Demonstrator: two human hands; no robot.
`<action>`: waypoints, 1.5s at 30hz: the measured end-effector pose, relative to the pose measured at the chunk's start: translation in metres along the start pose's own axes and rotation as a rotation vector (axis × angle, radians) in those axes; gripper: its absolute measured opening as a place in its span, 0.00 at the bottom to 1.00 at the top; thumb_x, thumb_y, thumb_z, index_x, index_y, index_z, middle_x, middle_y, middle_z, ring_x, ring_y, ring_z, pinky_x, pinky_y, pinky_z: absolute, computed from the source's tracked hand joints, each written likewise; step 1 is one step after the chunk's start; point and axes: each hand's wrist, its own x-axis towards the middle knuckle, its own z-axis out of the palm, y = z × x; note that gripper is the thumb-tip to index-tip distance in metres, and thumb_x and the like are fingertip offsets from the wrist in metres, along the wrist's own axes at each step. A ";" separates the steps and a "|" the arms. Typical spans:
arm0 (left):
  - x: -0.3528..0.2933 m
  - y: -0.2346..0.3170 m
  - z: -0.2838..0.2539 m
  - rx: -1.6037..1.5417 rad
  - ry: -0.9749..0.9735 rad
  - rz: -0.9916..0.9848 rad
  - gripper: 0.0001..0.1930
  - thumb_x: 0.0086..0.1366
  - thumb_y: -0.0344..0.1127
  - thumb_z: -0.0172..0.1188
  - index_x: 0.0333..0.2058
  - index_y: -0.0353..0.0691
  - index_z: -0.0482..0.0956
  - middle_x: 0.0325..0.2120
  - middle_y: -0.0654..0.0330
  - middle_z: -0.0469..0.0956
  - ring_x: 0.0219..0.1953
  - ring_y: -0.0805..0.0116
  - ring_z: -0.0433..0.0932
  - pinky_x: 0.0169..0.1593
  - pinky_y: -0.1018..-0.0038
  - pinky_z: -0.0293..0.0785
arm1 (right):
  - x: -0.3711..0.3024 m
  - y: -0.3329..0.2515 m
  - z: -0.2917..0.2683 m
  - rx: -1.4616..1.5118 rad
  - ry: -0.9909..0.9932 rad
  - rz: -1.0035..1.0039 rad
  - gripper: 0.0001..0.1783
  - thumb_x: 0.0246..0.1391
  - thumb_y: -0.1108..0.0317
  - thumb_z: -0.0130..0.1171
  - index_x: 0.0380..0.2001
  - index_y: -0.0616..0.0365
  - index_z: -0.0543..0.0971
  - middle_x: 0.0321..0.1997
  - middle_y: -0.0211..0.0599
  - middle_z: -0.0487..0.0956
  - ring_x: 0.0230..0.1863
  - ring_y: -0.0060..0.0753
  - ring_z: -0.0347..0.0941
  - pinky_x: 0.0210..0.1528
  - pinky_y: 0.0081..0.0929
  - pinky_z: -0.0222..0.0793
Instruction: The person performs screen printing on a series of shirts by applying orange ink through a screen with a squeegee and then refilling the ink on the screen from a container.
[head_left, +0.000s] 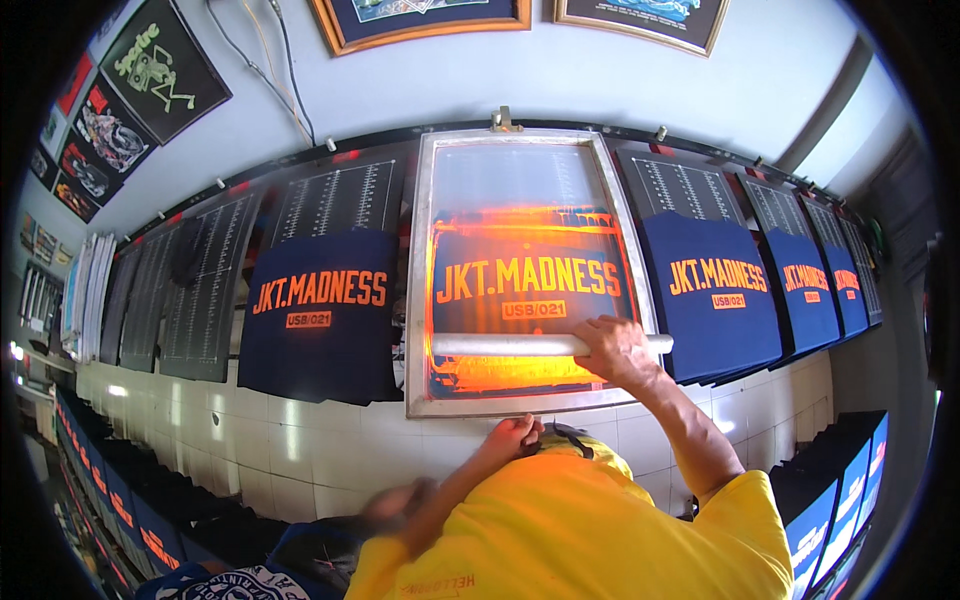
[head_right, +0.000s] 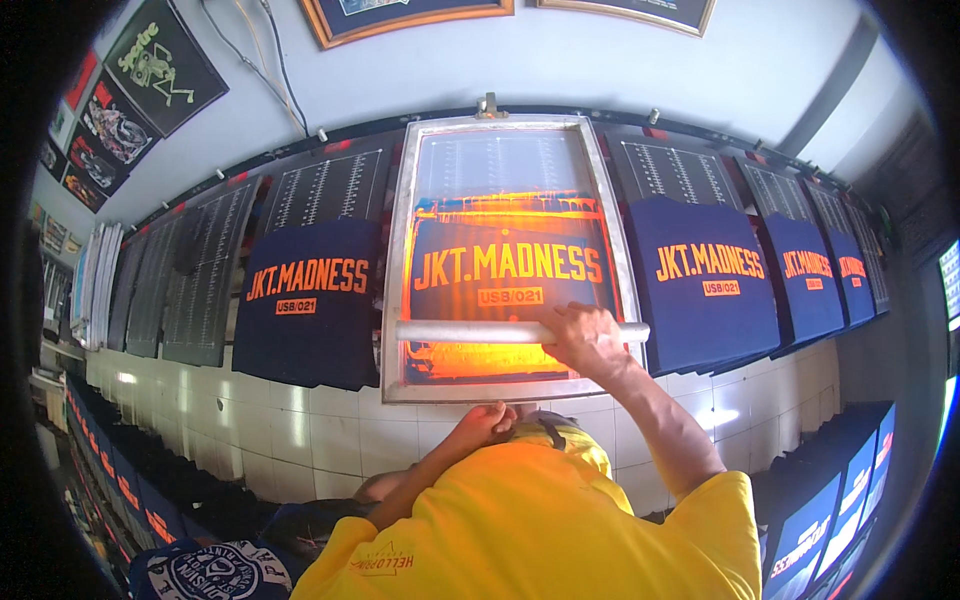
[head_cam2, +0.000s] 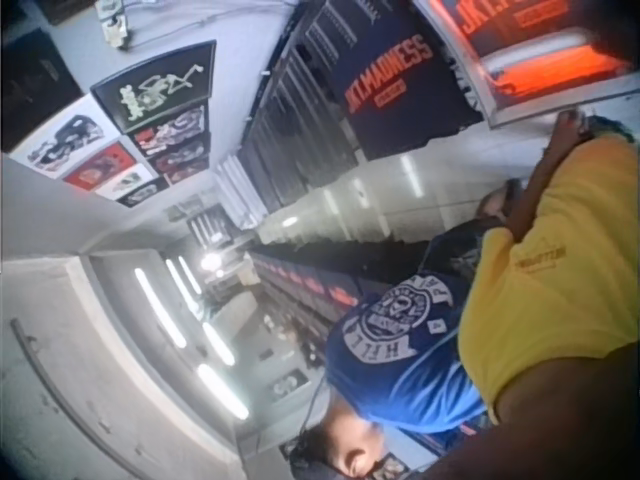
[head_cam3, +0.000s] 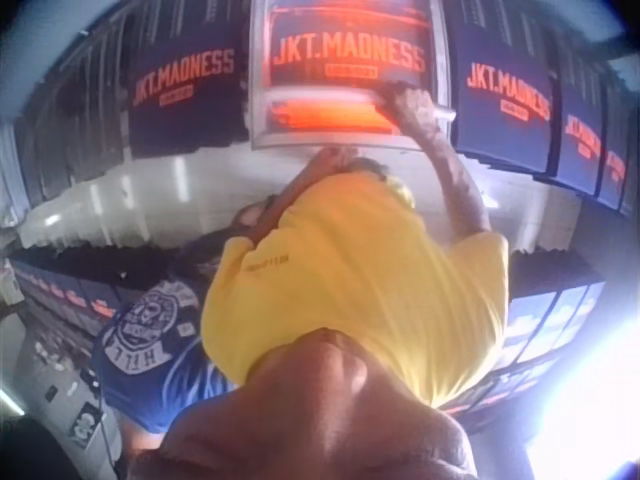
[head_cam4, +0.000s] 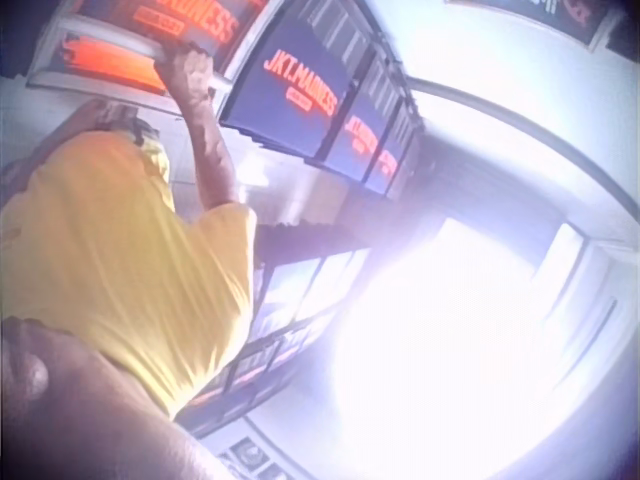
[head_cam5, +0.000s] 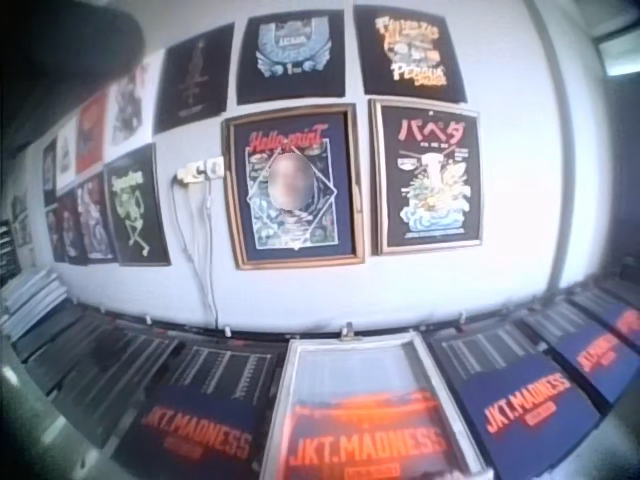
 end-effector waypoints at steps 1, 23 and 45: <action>-0.006 0.011 0.005 -0.010 -0.014 -0.001 0.20 0.75 0.47 0.40 0.35 0.37 0.73 0.19 0.70 0.60 0.21 0.80 0.56 0.27 0.83 0.54 | -0.002 0.003 -0.003 -0.003 -0.010 0.015 0.16 0.36 0.65 0.67 0.32 0.52 0.78 0.26 0.33 0.78 0.31 0.38 0.76 0.34 0.34 0.74; -0.028 0.020 -0.011 -0.341 -0.172 -0.147 0.06 0.71 0.37 0.45 0.33 0.48 0.68 0.16 0.72 0.57 0.17 0.82 0.53 0.22 0.85 0.48 | -0.044 -0.023 0.034 -0.111 0.131 -0.070 0.09 0.37 0.71 0.57 0.27 0.54 0.73 0.27 0.29 0.73 0.31 0.32 0.73 0.33 0.30 0.73; -0.101 0.158 -0.011 1.711 0.463 0.790 0.19 0.52 0.38 0.63 0.43 0.37 0.77 0.38 0.57 0.75 0.46 0.58 0.73 0.50 0.64 0.67 | -0.026 -0.032 0.036 -0.086 -0.019 -0.034 0.13 0.40 0.70 0.59 0.34 0.57 0.74 0.32 0.34 0.75 0.36 0.34 0.75 0.39 0.30 0.74</action>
